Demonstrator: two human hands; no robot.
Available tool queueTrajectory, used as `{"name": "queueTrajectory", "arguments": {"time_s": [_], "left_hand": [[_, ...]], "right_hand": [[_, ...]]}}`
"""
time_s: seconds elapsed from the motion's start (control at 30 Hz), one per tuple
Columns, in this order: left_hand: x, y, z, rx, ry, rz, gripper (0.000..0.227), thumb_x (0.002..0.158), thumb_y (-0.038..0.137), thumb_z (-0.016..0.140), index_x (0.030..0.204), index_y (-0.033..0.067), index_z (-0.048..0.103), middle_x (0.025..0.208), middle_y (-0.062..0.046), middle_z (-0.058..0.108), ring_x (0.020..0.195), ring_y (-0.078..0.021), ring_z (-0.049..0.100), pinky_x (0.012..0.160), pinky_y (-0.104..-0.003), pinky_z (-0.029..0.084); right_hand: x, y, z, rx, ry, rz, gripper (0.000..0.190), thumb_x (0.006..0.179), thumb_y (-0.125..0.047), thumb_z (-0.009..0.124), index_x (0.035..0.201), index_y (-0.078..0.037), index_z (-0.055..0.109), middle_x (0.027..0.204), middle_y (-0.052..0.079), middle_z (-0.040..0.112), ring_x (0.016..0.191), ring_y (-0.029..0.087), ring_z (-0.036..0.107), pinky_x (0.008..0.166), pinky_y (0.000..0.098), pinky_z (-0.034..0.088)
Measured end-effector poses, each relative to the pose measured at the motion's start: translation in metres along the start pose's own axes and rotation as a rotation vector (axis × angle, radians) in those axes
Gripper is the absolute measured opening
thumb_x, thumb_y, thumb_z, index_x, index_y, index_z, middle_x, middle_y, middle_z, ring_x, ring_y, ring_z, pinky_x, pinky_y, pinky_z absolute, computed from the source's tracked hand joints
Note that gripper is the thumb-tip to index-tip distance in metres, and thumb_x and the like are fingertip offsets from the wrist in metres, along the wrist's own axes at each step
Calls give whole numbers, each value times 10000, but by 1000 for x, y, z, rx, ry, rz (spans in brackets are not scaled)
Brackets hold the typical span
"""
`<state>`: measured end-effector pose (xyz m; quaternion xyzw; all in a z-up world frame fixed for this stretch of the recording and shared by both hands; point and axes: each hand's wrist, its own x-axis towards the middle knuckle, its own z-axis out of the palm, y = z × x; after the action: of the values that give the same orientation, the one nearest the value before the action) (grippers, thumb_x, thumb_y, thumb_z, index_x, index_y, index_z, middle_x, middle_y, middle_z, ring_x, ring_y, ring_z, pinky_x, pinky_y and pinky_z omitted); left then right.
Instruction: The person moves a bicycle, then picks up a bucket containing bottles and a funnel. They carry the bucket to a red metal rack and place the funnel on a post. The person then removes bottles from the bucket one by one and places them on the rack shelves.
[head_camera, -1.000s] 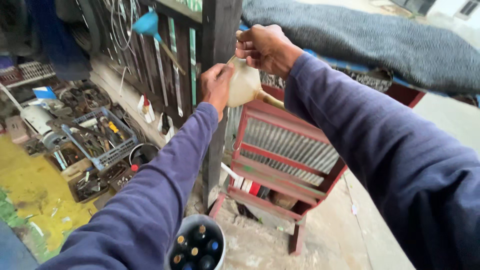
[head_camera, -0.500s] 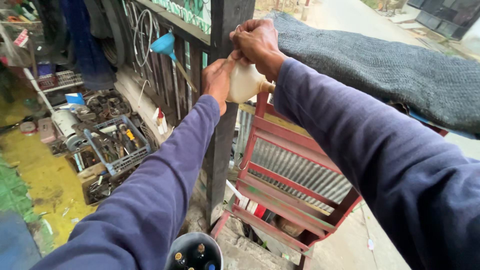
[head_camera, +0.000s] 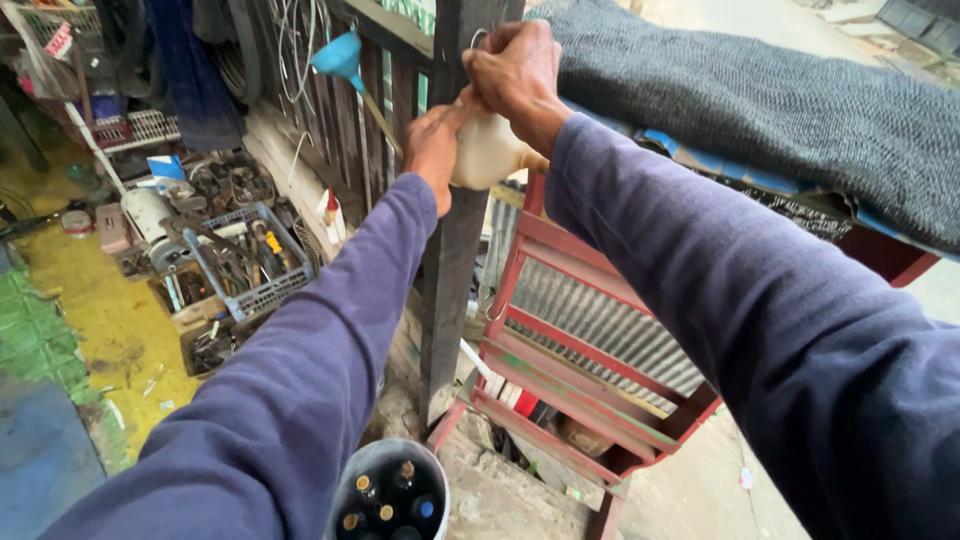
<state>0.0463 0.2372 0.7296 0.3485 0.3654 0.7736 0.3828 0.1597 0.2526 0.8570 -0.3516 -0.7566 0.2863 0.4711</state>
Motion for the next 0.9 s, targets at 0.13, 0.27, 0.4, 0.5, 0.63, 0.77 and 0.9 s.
{"name": "queueTrajectory", "arguments": {"time_s": [0.13, 0.27, 0.4, 0.5, 0.63, 0.77, 0.9], "left_hand": [[10, -9, -5, 10, 146, 59, 237, 871, 246, 718, 1021, 68, 678, 860, -32, 726, 732, -151, 685, 672, -346, 582], [14, -20, -17, 148, 276, 210, 240, 879, 249, 756, 996, 65, 655, 867, -12, 703, 768, -120, 659, 712, -323, 567], [7, -25, -32, 42, 208, 265, 223, 854, 176, 763, 985, 25, 666, 831, -37, 678, 714, -146, 610, 668, -342, 522], [-15, -36, -50, 145, 212, 324, 181, 804, 121, 771, 931, 16, 696, 845, -50, 742, 730, -133, 678, 687, -313, 559], [-72, -61, -86, 283, 218, 297, 159, 913, 173, 784, 898, 25, 727, 829, -7, 732, 732, -81, 638, 682, -270, 524], [-140, -88, -135, 321, 201, 182, 151, 948, 155, 762, 867, 43, 702, 781, 20, 701, 690, -62, 627, 634, -245, 534], [-216, -108, -182, 357, 231, 76, 185, 990, 159, 752, 866, 45, 674, 730, 8, 647, 638, -69, 566, 595, -241, 461]], "right_hand": [[-19, 3, 5, 192, 53, -27, 157, 870, -140, 721, 774, -16, 727, 657, 69, 753, 517, 105, 768, 433, 251, 623], [-48, 5, 11, 190, 55, -77, 160, 869, -164, 722, 788, -27, 734, 647, 38, 767, 514, 84, 781, 417, 237, 615], [-81, 19, 17, 96, -37, -95, 191, 903, -161, 671, 793, -27, 751, 616, 35, 756, 475, 102, 729, 418, 243, 580], [-107, 45, 29, 109, -96, -127, 217, 917, -161, 673, 777, 4, 690, 618, 36, 727, 500, 80, 733, 432, 244, 584], [-135, 89, 54, 89, -194, -89, 258, 952, -166, 676, 764, 12, 684, 649, 21, 721, 537, 74, 714, 478, 243, 574], [-181, 137, 82, 114, -304, -7, 212, 920, -173, 666, 801, -12, 733, 664, 14, 738, 556, 76, 721, 484, 247, 622], [-230, 161, 108, -34, -423, 68, 247, 931, -186, 645, 801, -1, 743, 627, 60, 712, 539, 106, 701, 505, 286, 560]]}}
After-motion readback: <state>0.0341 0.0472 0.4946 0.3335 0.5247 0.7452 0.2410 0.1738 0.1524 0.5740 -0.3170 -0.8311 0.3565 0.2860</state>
